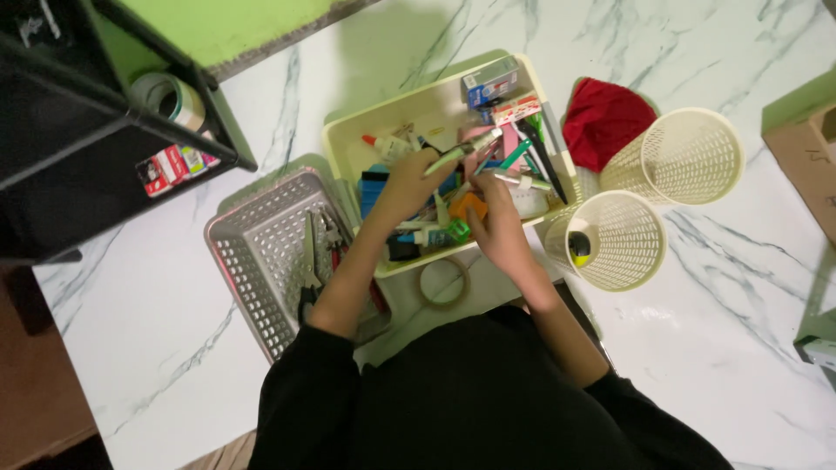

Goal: Sorting and organizing various tools and materials such as scissors, tape, and glue into bins and onto a storage shelf.

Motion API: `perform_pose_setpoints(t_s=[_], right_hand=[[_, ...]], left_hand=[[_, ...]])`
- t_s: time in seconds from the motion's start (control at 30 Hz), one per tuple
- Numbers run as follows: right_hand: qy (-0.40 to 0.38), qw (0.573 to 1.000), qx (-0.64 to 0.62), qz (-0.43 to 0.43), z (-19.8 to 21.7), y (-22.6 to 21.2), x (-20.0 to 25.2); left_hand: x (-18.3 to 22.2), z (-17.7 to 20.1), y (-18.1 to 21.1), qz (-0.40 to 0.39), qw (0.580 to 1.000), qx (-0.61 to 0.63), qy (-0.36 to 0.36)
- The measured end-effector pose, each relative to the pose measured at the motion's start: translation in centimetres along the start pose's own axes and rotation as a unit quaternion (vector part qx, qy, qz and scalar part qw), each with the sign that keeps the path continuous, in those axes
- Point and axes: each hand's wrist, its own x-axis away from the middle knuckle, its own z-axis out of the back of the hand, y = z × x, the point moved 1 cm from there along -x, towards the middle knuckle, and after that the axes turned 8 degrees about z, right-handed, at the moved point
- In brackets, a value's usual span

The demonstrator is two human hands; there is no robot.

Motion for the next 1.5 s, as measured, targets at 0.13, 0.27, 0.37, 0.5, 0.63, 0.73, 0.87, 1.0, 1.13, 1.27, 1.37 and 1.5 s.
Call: perform_pose_setpoints(t_s=[0.13, 0.27, 0.37, 0.5, 0.63, 0.73, 0.87, 1.0, 1.13, 1.27, 1.37, 1.5], right_hand=[[0.000, 0.989, -0.137, -0.056, -3.1, 0.5, -0.3], [-0.075, 0.951, -0.290, -0.077, -6.9, 0.2, -0.5], [-0.139, 0.943, -0.285, -0.101, -9.3, -0.7, -0.4], [-0.207, 0.931, -0.291, -0.069, -9.6, -7.4, -2.4], [-0.261, 0.936, -0.232, -0.035, -13.9, -9.0, -1.9], [-0.324, 0.933, -0.156, 0.012, -18.2, -9.5, -1.1], [-0.346, 0.920, -0.173, 0.062, -22.9, -10.3, 0.4], [-0.379, 0.909, -0.136, 0.107, -26.8, -9.6, 1.6], [-0.337, 0.924, -0.125, 0.133, -29.7, -7.9, 3.9], [-0.371, 0.923, -0.057, 0.086, -28.5, -10.7, 4.1], [-0.385, 0.919, 0.033, 0.083, -28.1, -11.5, 3.8], [-0.339, 0.905, 0.132, 0.222, -27.7, -10.3, 3.6]], left_hand=[[4.6, 2.3, -3.2, 0.101, 0.963, 0.247, -0.038], [10.3, 4.9, -3.5, 0.178, 0.816, 0.540, -0.099], [14.3, 6.2, -5.2, 0.194, 0.837, 0.511, -0.035], [20.0, 9.5, -3.9, 0.158, 0.960, 0.194, 0.129], [25.0, 12.8, -2.4, 0.140, 0.966, 0.016, 0.215], [27.8, 14.7, -2.6, 0.205, 0.955, -0.026, 0.214], [30.6, 14.2, -5.5, 0.268, 0.936, -0.137, 0.183], [31.7, 14.1, -6.1, 0.277, 0.918, -0.219, 0.179], [31.6, 15.3, -5.6, 0.252, 0.925, -0.208, 0.194], [30.9, 14.9, -7.6, 0.243, 0.935, -0.160, 0.201], [29.2, 14.6, -7.8, 0.202, 0.946, -0.147, 0.208], [26.3, 14.1, -6.4, 0.153, 0.962, -0.115, 0.196]])
